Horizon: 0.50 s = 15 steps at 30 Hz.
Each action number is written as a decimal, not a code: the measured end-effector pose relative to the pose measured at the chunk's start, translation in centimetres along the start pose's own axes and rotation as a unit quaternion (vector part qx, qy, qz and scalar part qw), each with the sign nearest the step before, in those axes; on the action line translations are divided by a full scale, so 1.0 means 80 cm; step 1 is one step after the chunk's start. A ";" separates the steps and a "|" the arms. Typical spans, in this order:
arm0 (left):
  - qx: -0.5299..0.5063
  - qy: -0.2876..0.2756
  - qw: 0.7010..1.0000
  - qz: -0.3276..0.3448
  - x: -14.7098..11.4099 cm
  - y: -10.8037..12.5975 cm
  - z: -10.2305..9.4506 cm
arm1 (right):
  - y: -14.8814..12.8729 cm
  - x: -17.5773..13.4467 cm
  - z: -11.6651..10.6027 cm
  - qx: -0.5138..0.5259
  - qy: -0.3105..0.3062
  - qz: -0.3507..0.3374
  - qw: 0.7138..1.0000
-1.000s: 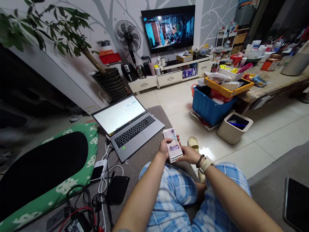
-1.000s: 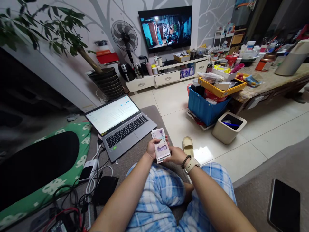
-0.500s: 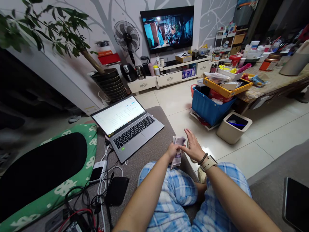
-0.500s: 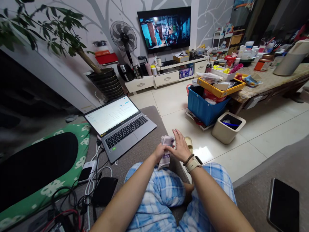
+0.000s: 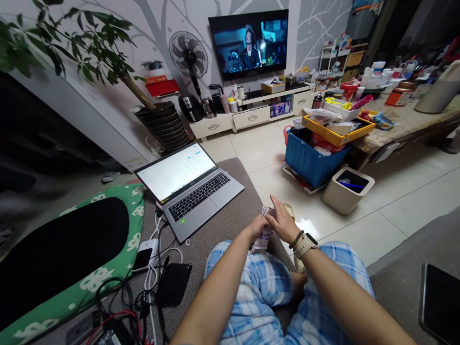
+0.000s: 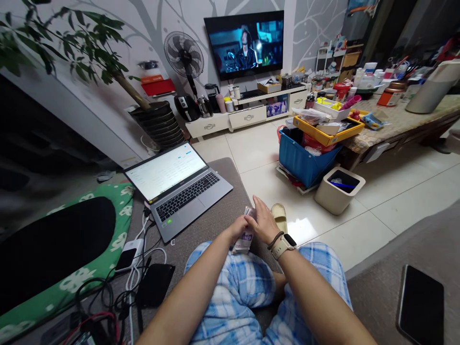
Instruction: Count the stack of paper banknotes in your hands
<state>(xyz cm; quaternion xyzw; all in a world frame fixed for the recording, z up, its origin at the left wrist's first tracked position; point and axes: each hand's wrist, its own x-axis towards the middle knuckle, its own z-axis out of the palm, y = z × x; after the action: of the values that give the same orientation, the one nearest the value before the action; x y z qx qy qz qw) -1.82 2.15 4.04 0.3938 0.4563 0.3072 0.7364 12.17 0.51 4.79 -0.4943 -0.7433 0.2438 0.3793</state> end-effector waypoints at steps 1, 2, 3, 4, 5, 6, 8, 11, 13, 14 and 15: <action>-0.003 0.005 1.000 0.000 -0.001 0.001 0.000 | 0.001 0.000 0.002 0.010 -0.003 0.007 1.000; -0.007 0.010 1.000 0.001 -0.002 0.002 0.000 | 0.001 0.000 0.003 0.019 -0.016 0.011 1.000; -0.011 0.016 1.000 0.002 -0.002 0.002 0.000 | 0.001 0.000 0.004 0.026 -0.031 0.013 0.999; -0.015 0.025 1.000 0.002 -0.003 0.003 0.000 | 0.001 0.000 0.005 0.030 -0.038 0.014 0.999; -0.016 0.035 0.999 0.001 -0.003 0.004 0.000 | 0.000 0.000 0.006 0.032 -0.030 0.016 0.999; -0.017 0.042 0.999 0.000 -0.003 0.006 -0.001 | 0.001 0.001 0.005 0.033 -0.007 0.023 0.999; -0.028 0.055 0.998 -0.001 -0.003 0.009 -0.001 | 0.002 0.002 0.004 0.038 0.056 0.062 0.996; -0.081 0.067 0.994 0.003 -0.005 0.015 -0.002 | 0.009 0.006 0.004 0.091 0.086 0.178 0.976; -0.115 0.052 0.992 0.012 -0.008 0.019 -0.002 | 0.014 0.008 0.006 0.168 0.045 0.246 0.954; -0.127 0.035 0.991 0.015 -0.010 0.021 -0.002 | 0.016 0.008 0.007 0.212 0.019 0.265 0.940; -0.135 0.017 0.991 0.017 -0.012 0.022 -0.001 | 0.017 0.009 0.008 0.256 -0.003 0.275 0.927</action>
<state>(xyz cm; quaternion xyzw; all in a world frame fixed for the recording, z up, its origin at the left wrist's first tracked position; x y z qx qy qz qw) -2.45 2.28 5.93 0.2933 0.4167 0.3849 0.7695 12.23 1.67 3.63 -0.5647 -0.4918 0.5215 0.4090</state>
